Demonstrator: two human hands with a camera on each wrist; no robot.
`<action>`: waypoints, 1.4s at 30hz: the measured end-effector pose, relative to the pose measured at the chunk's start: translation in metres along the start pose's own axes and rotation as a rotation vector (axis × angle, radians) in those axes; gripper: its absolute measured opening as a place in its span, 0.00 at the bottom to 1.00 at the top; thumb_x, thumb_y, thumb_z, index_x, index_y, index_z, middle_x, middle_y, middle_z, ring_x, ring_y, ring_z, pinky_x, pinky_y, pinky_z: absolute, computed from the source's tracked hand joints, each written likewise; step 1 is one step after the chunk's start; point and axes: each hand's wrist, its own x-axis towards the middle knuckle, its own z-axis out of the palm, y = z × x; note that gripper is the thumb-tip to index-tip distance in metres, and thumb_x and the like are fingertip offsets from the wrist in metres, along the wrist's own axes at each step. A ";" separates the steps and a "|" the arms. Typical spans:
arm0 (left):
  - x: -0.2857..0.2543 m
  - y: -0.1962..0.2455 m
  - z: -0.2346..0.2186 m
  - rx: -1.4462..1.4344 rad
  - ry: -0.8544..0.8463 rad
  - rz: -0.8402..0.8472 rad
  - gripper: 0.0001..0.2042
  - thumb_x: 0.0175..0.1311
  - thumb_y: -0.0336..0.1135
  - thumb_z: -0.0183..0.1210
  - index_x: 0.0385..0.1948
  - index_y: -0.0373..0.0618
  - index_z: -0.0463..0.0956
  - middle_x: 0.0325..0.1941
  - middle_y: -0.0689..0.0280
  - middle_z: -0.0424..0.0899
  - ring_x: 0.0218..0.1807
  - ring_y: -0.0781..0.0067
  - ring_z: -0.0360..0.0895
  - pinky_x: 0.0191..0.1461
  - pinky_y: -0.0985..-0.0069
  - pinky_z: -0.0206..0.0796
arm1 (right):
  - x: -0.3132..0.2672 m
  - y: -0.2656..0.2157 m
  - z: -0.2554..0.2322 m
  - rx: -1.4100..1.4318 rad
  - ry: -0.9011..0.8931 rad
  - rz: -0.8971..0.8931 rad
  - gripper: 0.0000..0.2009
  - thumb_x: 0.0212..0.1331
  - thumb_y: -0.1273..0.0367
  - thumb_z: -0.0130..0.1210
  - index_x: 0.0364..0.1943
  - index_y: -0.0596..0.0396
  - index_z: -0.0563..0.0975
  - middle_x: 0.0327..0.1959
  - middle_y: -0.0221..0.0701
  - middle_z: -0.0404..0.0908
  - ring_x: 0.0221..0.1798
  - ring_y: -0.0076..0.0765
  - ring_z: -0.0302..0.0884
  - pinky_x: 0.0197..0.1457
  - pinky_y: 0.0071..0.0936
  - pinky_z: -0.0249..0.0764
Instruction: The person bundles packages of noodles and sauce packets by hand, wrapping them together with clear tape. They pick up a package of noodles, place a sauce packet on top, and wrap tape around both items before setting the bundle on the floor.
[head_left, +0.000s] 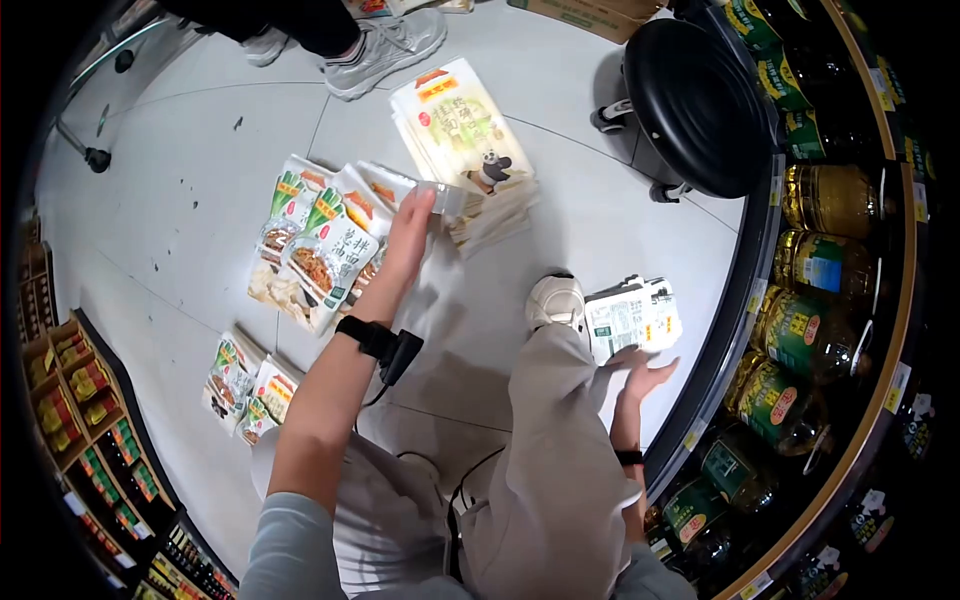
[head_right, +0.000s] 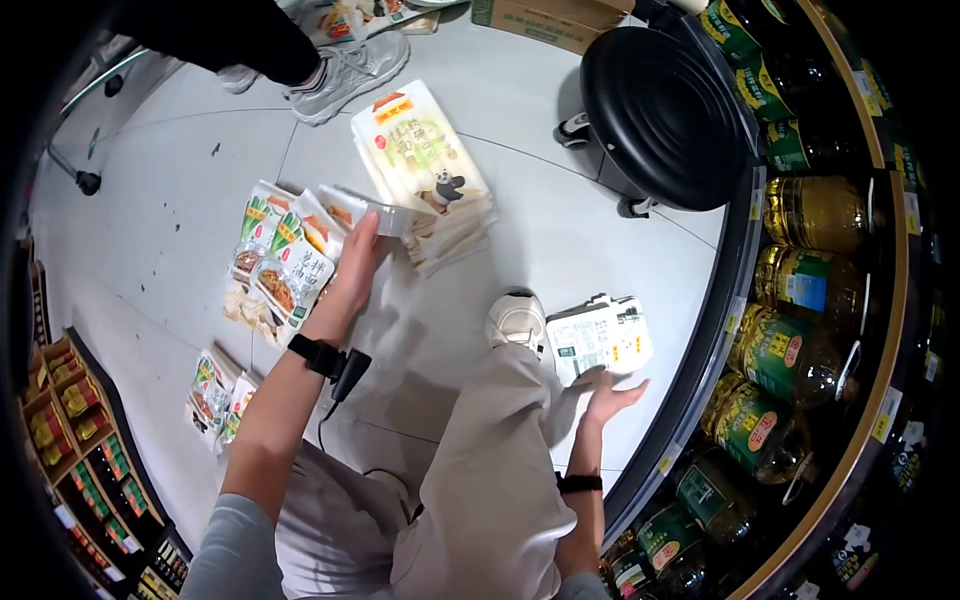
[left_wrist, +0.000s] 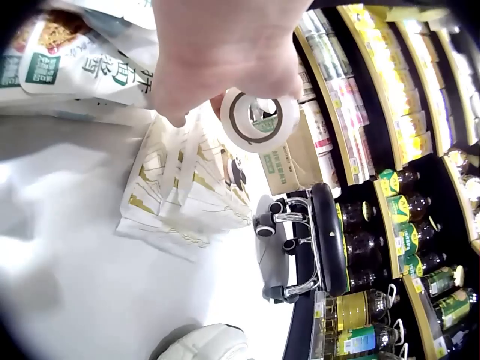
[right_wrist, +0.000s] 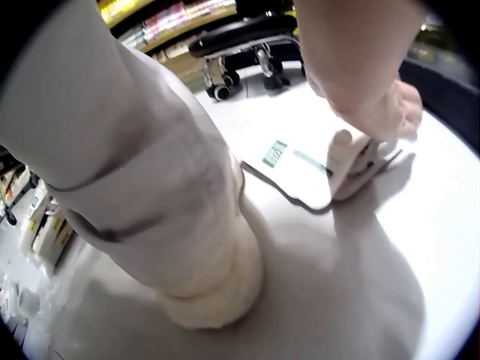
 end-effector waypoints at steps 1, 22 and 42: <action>0.003 -0.004 -0.001 -0.047 -0.018 0.012 0.29 0.64 0.52 0.47 0.58 0.36 0.62 0.58 0.62 0.68 0.60 0.69 0.61 0.63 0.75 0.49 | -0.001 -0.030 -0.001 0.012 -0.041 -0.193 0.31 0.50 0.77 0.55 0.61 0.59 0.57 0.62 0.47 0.57 0.66 0.49 0.52 0.69 0.37 0.46; -0.014 -0.015 -0.001 0.391 -0.251 -0.176 0.35 0.58 0.53 0.55 0.59 0.33 0.58 0.60 0.58 0.62 0.58 0.67 0.66 0.58 0.75 0.58 | -0.094 -0.208 0.164 -0.208 -1.119 -0.344 0.40 0.36 0.50 0.66 0.49 0.64 0.65 0.43 0.51 0.76 0.49 0.51 0.74 0.50 0.36 0.70; -0.135 -0.095 -0.025 0.359 -0.351 -0.073 0.27 0.55 0.47 0.59 0.48 0.31 0.68 0.55 0.62 0.62 0.44 0.68 0.73 0.43 0.75 0.67 | -0.189 -0.112 0.021 -0.403 -0.928 -0.255 0.28 0.47 0.54 0.60 0.38 0.69 0.70 0.36 0.52 0.76 0.43 0.55 0.75 0.43 0.43 0.72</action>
